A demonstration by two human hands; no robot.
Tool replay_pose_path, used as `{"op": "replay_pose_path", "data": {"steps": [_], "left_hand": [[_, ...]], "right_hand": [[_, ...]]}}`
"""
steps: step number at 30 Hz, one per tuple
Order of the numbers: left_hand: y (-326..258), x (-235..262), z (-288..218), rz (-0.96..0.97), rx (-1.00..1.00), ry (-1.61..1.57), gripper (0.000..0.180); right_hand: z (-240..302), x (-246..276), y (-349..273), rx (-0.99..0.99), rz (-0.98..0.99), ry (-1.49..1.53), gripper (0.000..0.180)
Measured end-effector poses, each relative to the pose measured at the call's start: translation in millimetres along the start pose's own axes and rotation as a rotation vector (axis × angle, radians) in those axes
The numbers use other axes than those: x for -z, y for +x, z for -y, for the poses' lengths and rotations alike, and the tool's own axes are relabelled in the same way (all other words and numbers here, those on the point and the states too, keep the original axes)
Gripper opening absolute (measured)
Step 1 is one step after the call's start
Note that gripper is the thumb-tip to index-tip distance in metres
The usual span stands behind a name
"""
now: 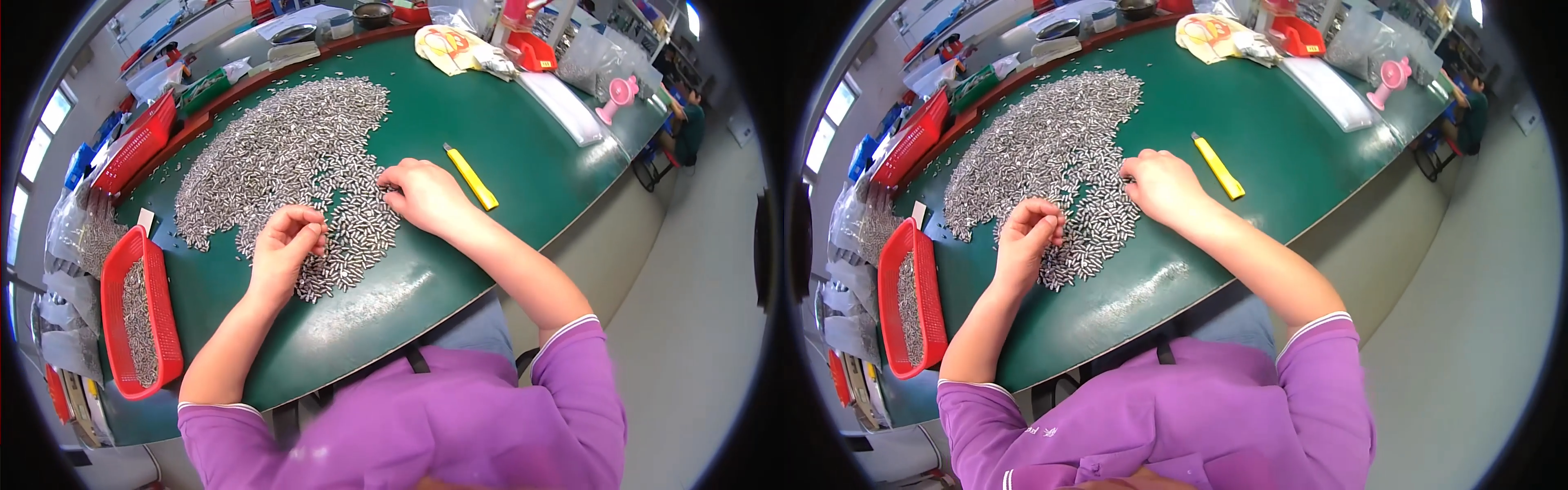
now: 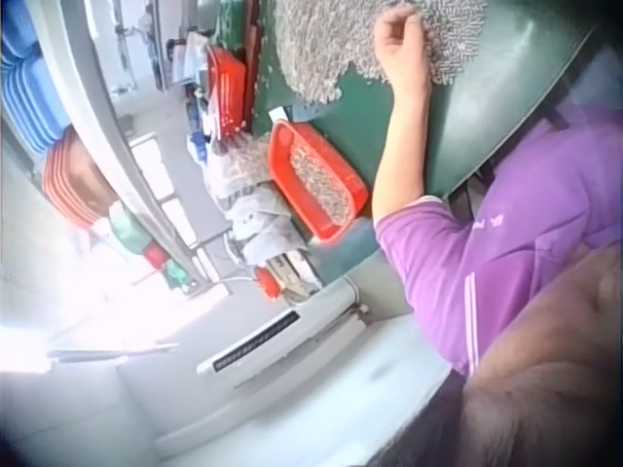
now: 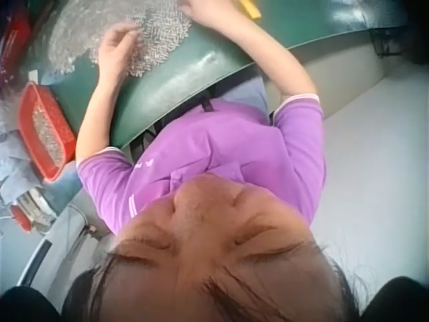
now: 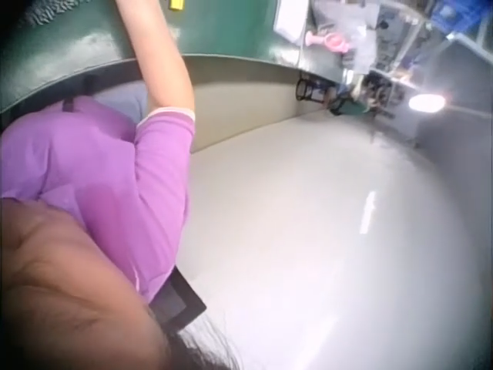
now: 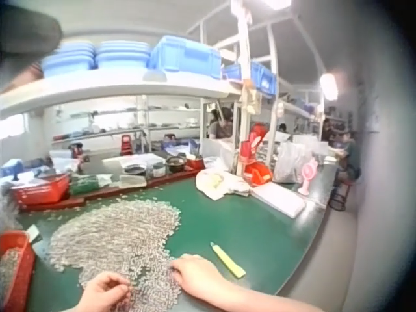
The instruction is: Sorting small hardware components by hand and placing them into a tray.
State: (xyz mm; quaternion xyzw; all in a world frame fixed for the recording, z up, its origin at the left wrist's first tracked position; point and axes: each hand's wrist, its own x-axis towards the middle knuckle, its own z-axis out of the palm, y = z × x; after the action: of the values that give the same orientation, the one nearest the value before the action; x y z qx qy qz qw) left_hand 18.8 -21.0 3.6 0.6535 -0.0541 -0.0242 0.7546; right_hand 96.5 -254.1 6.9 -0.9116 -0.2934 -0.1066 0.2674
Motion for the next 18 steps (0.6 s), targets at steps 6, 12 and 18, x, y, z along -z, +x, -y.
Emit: {"op": "replay_pose_path", "data": {"steps": [6, 12, 18], "left_hand": [[3.9, 9.7, 0.6, -0.055, 0.108, -0.23, 0.009], [6.8, 13.3, -4.6, -0.068, 0.204, -0.38, 0.022], [3.7, 15.0, -0.2, -0.039, 0.254, -0.476, 0.017]], "right_hand": [[14.1, -25.0, 43.8, 0.008, 0.135, 0.098, 0.013], [32.5, -31.2, 48.9, 0.008, 0.094, 0.24, 0.014], [40.3, -24.9, 42.0, -0.197, 0.148, 0.633, 0.017]]}}
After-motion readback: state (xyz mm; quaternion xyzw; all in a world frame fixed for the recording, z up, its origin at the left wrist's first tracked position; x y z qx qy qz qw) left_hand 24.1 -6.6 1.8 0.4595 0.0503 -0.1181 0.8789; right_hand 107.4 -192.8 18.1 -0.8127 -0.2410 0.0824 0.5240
